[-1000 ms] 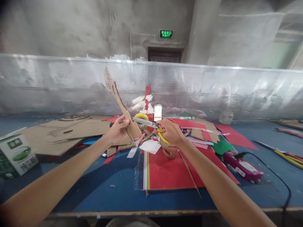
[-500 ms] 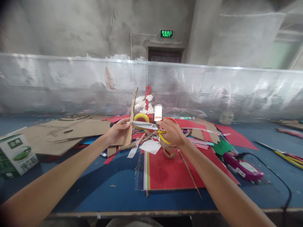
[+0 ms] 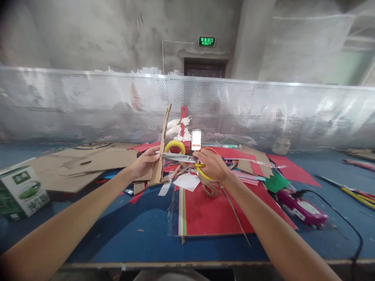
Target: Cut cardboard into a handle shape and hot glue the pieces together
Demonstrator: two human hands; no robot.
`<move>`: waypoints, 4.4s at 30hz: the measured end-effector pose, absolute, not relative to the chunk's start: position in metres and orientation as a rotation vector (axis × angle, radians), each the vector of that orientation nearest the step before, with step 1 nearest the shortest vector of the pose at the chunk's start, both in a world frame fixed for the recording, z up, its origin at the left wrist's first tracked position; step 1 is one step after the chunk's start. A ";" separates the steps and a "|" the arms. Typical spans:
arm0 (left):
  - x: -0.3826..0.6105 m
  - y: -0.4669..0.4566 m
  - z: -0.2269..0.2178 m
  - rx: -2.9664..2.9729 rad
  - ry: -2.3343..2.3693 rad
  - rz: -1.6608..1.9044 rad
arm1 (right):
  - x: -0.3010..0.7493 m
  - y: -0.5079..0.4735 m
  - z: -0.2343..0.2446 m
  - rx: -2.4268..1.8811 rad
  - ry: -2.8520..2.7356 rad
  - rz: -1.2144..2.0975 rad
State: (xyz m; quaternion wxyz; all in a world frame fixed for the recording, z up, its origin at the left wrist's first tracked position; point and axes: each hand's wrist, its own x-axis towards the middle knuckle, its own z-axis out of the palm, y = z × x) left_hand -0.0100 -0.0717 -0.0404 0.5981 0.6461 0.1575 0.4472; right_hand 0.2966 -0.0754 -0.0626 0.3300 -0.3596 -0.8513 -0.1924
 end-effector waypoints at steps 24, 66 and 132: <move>-0.020 -0.034 -0.061 1.652 0.645 1.285 | 0.307 -0.071 -0.052 -1.278 -2.378 -0.392; -0.047 -0.047 -0.029 2.493 1.431 0.376 | 0.258 -0.076 -0.071 -1.084 -1.886 0.689; -0.006 -0.054 -0.046 1.960 1.007 0.925 | 0.275 -0.072 -0.057 -1.017 -1.754 0.508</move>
